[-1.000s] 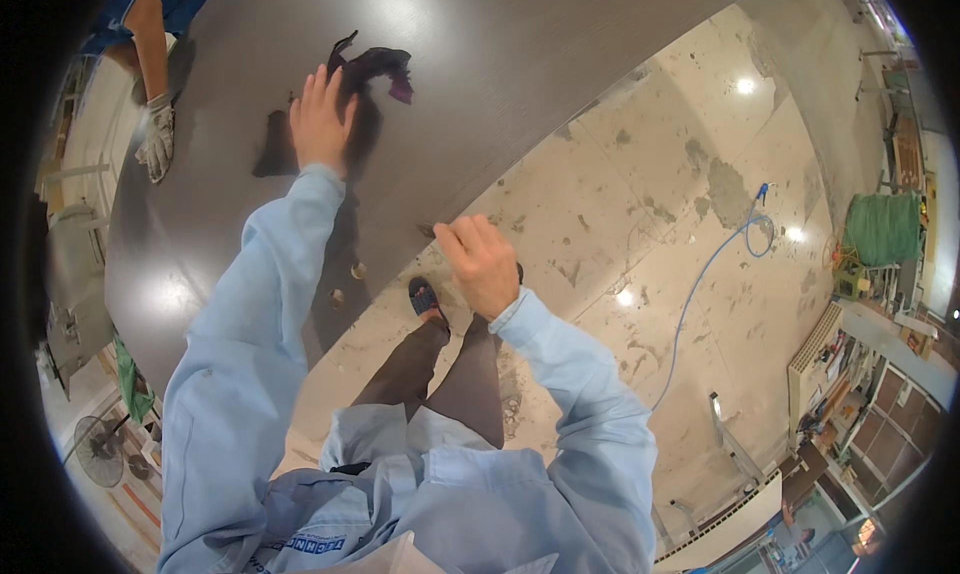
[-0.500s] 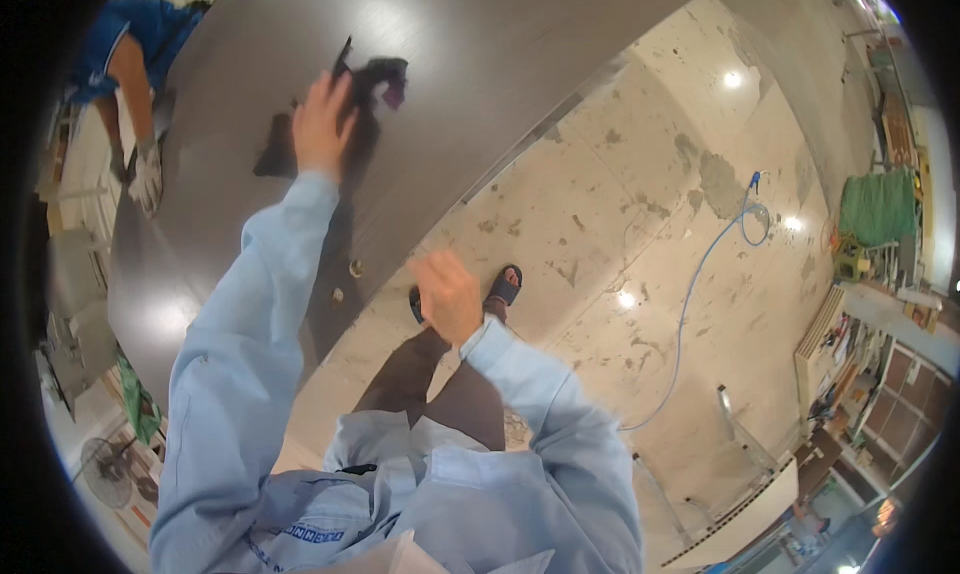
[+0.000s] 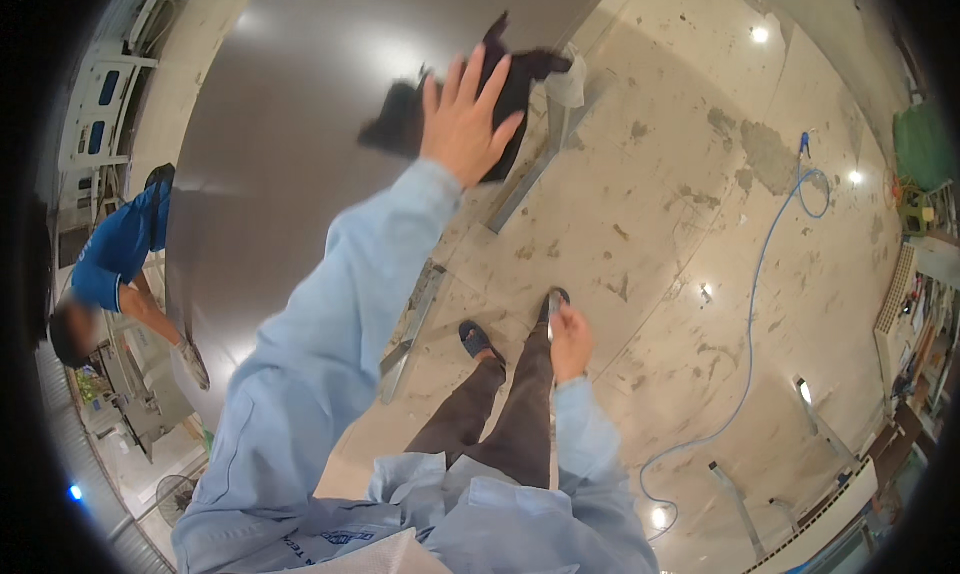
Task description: The person wipes a large gray panel with a black cloth, then uses a small metal tool to scrape the surface while wiping with the other hand. The person later picks up a small can and applies its contents to the cloth before continuing to wipe the panel.
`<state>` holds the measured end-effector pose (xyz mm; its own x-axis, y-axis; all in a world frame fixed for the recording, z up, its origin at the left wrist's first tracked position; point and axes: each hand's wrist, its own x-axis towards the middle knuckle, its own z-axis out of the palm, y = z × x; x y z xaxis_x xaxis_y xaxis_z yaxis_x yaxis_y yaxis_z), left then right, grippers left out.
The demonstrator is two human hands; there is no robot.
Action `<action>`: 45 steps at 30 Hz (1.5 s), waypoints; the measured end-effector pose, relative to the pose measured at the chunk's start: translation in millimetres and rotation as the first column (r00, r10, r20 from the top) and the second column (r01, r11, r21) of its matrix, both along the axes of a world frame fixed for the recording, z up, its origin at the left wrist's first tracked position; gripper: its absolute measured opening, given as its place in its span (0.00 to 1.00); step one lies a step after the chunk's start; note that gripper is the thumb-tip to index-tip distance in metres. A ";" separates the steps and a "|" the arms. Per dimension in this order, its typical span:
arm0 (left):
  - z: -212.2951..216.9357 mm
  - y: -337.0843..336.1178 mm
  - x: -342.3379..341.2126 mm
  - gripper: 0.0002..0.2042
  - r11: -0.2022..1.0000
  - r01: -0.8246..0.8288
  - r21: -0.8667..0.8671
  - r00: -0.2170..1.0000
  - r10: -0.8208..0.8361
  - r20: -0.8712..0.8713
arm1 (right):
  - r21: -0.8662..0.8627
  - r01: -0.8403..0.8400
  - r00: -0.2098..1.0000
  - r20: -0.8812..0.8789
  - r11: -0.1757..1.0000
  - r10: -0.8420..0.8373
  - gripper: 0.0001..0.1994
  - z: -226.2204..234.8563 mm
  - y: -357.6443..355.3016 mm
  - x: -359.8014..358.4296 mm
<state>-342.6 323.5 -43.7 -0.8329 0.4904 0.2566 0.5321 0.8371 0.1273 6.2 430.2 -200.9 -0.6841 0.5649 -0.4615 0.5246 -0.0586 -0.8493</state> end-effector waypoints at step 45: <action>-66.8 -416.6 81.6 0.27 0.473 -0.854 -0.218 0.493 0.868 -0.050 | 0.945 0.036 0.701 -0.255 0.324 0.666 0.15 151.1 25.3 -296.3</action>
<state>-261.0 -93.1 -110.5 -0.8722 -0.4528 0.1849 -0.4732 0.8768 -0.0852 -290.1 455.5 -49.8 -0.7881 0.0370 0.6144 -0.2397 0.9010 -0.3616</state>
